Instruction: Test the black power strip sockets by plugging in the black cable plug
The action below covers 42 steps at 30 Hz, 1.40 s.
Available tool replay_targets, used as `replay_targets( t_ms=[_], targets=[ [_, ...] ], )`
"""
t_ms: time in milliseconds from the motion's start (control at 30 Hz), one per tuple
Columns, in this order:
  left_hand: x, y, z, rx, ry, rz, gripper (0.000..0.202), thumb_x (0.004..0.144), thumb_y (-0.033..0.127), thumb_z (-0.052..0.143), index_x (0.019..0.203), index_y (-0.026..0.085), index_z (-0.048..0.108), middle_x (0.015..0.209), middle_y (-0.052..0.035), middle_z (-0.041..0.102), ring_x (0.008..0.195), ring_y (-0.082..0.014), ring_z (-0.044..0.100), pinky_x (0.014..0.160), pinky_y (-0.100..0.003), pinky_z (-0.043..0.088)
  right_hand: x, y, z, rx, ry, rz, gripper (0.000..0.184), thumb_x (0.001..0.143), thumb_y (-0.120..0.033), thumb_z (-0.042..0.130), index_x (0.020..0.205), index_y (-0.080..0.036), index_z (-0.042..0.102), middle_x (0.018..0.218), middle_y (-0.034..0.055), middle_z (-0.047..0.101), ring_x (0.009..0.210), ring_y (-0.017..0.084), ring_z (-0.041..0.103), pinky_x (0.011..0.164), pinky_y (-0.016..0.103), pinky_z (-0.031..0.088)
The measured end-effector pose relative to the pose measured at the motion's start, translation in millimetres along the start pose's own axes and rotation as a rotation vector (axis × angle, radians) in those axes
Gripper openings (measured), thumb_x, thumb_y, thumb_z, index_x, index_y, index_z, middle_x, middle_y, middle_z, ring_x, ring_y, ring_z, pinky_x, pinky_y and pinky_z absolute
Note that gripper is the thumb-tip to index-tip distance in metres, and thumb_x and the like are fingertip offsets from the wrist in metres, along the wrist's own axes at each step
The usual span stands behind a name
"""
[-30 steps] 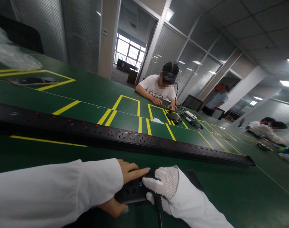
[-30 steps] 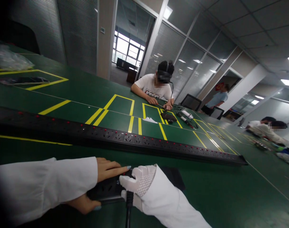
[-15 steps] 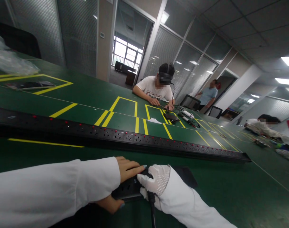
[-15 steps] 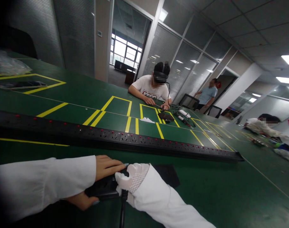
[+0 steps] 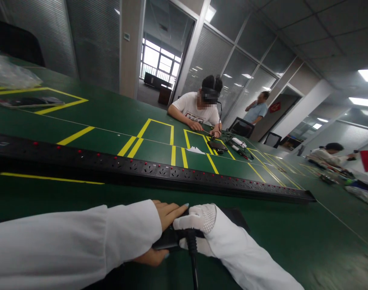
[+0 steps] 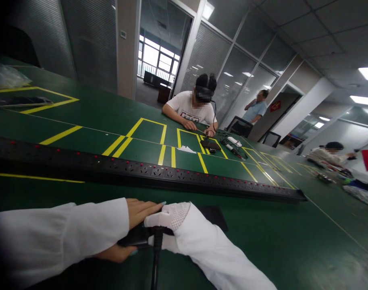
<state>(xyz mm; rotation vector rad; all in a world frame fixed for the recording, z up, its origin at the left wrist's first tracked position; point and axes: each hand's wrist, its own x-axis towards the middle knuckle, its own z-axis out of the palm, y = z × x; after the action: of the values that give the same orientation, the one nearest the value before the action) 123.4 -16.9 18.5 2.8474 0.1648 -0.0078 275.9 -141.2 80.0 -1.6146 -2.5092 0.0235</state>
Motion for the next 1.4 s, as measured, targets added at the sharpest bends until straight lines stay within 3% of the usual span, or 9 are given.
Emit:
replay_targets(
  t_ms=[167, 267, 367, 500, 700, 933, 1067, 1233, 1400],
  targets=[
    [1, 2, 0.4, -0.007, -0.006, -0.015, 0.063, 0.083, 0.036, 0.048, 0.141, 0.021, 0.030, 0.129, -0.0098, 0.054, 0.099, -0.0298, 0.061, 0.082, -0.040, 0.049, 2, 1, 6, 0.056, 0.014, 0.047, 0.039, 0.084, -0.055, 0.049, 0.096, -0.022, 0.064, 0.069, -0.0025, 0.059, 0.063, 0.009, 0.056, 0.059, 0.019, 0.040],
    [-1, 0, 1.8, -0.016, 0.010, 0.005, 0.057, 0.088, 0.036, 0.040, 0.142, 0.019, 0.028, 0.125, -0.0100, 0.055, 0.097, -0.0303, 0.062, 0.080, -0.042, 0.049, -2, -3, 3, -0.003, 0.031, 0.039, 0.046, 0.083, -0.058, 0.049, 0.108, -0.022, 0.061, 0.069, -0.0013, 0.057, 0.063, 0.010, 0.055, 0.060, 0.021, 0.040],
    [-3, -2, 4.1, -0.007, 0.044, 0.057, 0.063, 0.086, 0.037, 0.046, 0.142, 0.018, 0.026, 0.126, -0.0116, 0.054, 0.096, -0.0298, 0.061, 0.078, -0.039, 0.050, -7, -7, -2, -0.109, 0.042, 0.026, 0.053, 0.083, -0.059, 0.048, 0.119, -0.022, 0.055, 0.073, 0.0027, 0.058, 0.063, 0.013, 0.053, 0.057, 0.024, 0.038],
    [-2, -1, 3.9, -0.002, 0.044, 0.041, 0.057, 0.089, 0.033, 0.040, 0.143, 0.019, 0.026, 0.126, -0.0112, 0.054, 0.096, -0.0297, 0.061, 0.077, -0.039, 0.050, -9, -10, -2, -0.191, 0.042, 0.019, 0.046, 0.087, -0.053, 0.045, 0.119, -0.021, 0.052, 0.074, 0.0037, 0.059, 0.063, 0.014, 0.054, 0.055, 0.025, 0.036],
    [-1, 0, -1.1, 0.044, -0.014, 0.048, 0.064, 0.087, 0.036, 0.043, 0.145, 0.023, 0.019, 0.128, -0.0089, 0.053, 0.093, -0.0297, 0.063, 0.073, -0.038, 0.050, -6, -10, -1, -0.222, 0.041, 0.005, 0.037, 0.087, -0.045, 0.047, 0.116, -0.022, 0.050, 0.072, 0.0011, 0.057, 0.061, 0.013, 0.054, 0.054, 0.024, 0.034],
    [-1, -1, -0.1, 0.052, -0.011, 0.044, 0.067, 0.085, 0.037, 0.044, 0.145, 0.021, 0.019, 0.128, -0.0107, 0.053, 0.095, -0.0311, 0.062, 0.074, -0.040, 0.051, -6, -10, -5, -0.204, 0.018, 0.009, 0.039, 0.088, -0.047, 0.045, 0.118, -0.022, 0.050, 0.073, 0.0006, 0.056, 0.063, 0.012, 0.053, 0.055, 0.024, 0.036],
    [-1, 1, -3.3, 0.025, -0.042, 0.020, 0.071, 0.082, 0.037, 0.046, 0.145, 0.021, 0.018, 0.130, -0.0096, 0.052, 0.097, -0.0323, 0.062, 0.077, -0.043, 0.051, -5, -15, -11, -0.169, 0.014, 0.007, 0.036, 0.092, -0.043, 0.043, 0.117, -0.018, 0.052, 0.077, 0.0019, 0.057, 0.065, 0.012, 0.054, 0.057, 0.024, 0.040],
    [-2, 1, -5.4, 0.043, -0.031, 0.031, 0.071, 0.082, 0.036, 0.050, 0.145, 0.023, 0.019, 0.129, -0.0081, 0.053, 0.096, -0.0306, 0.063, 0.076, -0.039, 0.051, -2, -19, -19, -0.083, -0.017, -0.019, 0.030, 0.092, -0.038, 0.047, 0.110, -0.015, 0.055, 0.098, 0.0053, 0.059, 0.076, 0.011, 0.057, 0.067, 0.028, 0.050],
    [-3, 0, -6.1, 0.021, -0.027, 0.034, 0.069, 0.082, 0.036, 0.048, 0.144, 0.025, 0.021, 0.129, -0.0067, 0.053, 0.096, -0.0322, 0.062, 0.077, -0.045, 0.051, -1, -21, -23, -0.058, -0.045, -0.011, 0.029, 0.092, -0.036, 0.048, 0.111, -0.015, 0.055, 0.101, 0.0061, 0.059, 0.080, 0.013, 0.059, 0.069, 0.029, 0.051]
  ],
)
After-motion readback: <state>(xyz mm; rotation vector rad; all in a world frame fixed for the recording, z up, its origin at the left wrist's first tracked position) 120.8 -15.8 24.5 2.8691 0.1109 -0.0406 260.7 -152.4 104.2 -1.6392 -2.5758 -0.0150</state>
